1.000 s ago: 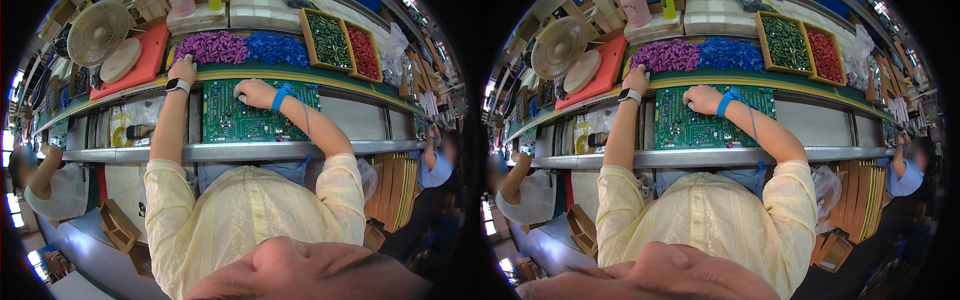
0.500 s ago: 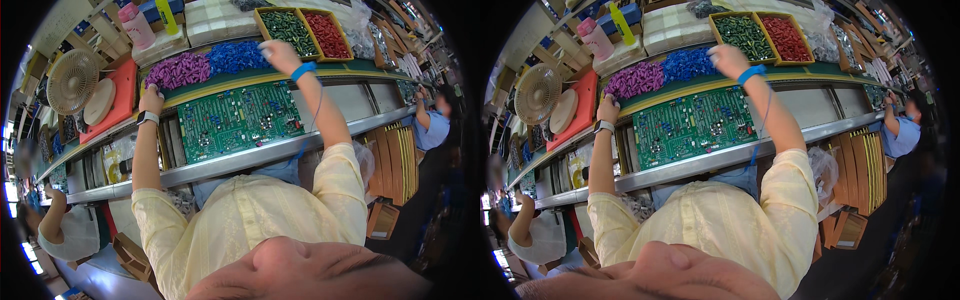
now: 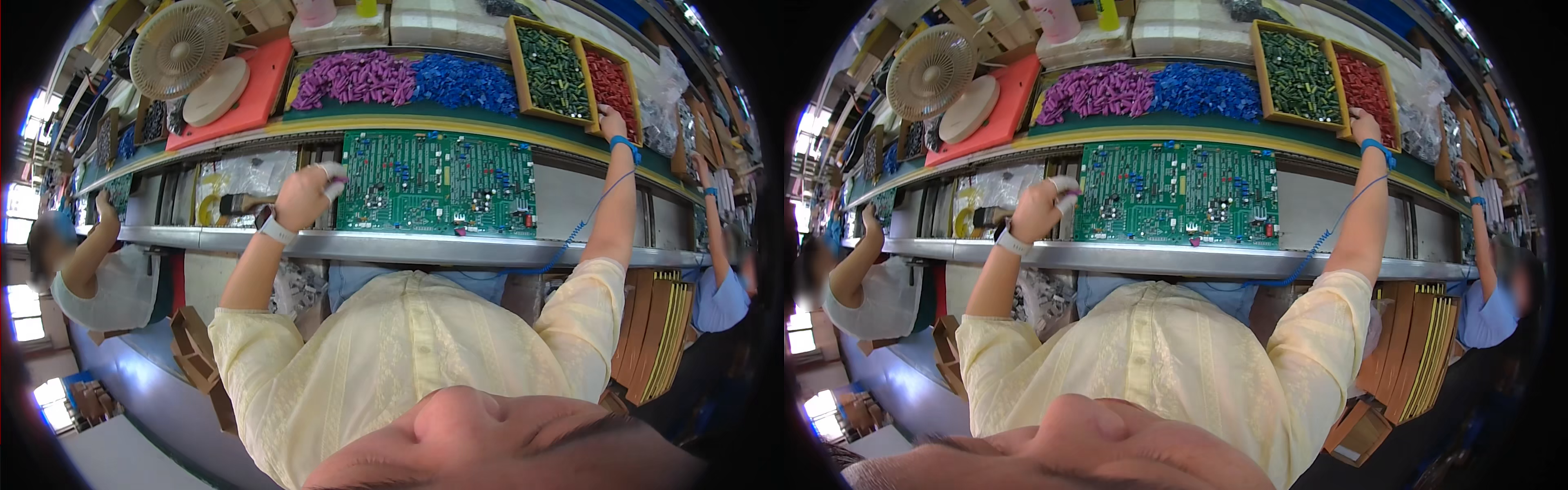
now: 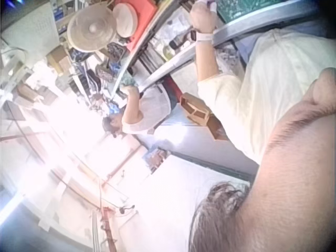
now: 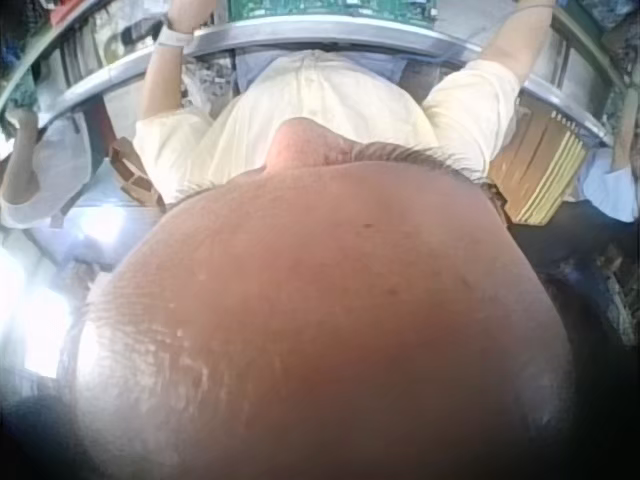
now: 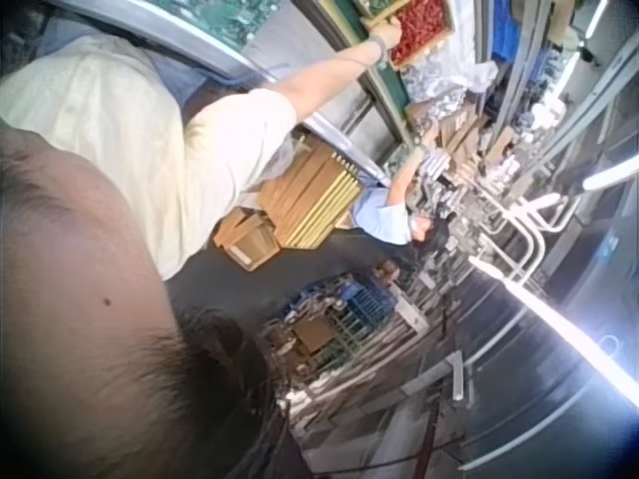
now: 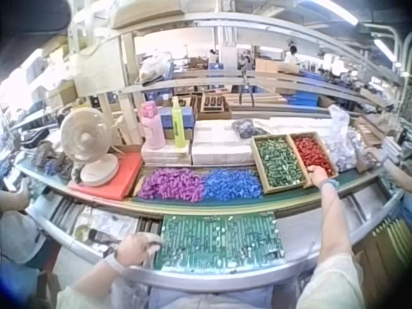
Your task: The recorder manually places small electronic components onto a green printed circuit board (PCB) on a production line.
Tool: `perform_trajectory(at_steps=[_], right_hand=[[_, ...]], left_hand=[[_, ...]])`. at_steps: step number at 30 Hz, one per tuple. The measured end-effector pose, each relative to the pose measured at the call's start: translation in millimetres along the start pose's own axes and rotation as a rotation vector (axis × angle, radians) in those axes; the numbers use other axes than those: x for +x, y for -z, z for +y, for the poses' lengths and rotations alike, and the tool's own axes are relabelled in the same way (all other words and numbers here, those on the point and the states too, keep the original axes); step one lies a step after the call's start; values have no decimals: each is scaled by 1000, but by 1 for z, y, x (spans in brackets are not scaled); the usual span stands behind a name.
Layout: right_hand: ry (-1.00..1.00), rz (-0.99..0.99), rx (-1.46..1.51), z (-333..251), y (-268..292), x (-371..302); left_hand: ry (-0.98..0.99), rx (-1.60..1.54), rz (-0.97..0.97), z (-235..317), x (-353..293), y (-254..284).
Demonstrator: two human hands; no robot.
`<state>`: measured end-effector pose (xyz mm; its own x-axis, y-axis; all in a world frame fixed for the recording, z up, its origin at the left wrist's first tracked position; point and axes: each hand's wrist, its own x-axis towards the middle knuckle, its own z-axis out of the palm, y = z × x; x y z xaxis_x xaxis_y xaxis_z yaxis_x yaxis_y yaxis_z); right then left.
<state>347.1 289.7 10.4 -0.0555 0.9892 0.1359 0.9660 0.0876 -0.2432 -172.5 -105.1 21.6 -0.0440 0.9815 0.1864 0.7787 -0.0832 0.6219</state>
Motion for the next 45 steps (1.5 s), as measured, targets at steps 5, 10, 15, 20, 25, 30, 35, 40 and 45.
perform_trajectory(at_steps=[5,10,15,20,25,30,35,40,45], right_hand=[[-97,-1,-66,-20,-1,-8],[-107,99,-120,-15,-6,-7],[-161,331,-5,-47,8,-35],[-58,225,1015,-72,10,-63],[159,-213,1169,-183,25,-161],[418,-576,1095,-217,0,-235],[510,-582,851,-240,-12,-277],[520,-669,728,-253,-14,-293],[658,-583,399,-264,-5,-299]], left_hand=[[-74,52,-128,1,-37,-6],[-109,59,-163,-4,-44,-18],[-125,64,-165,-11,-45,-22],[-178,57,-158,-12,-40,-23],[-190,52,-135,-11,-47,-20],[-208,84,-158,-14,-45,-23],[-252,165,-180,-14,-44,-23],[-276,226,-182,-12,-42,-24],[-289,258,-245,-7,-41,-25]])
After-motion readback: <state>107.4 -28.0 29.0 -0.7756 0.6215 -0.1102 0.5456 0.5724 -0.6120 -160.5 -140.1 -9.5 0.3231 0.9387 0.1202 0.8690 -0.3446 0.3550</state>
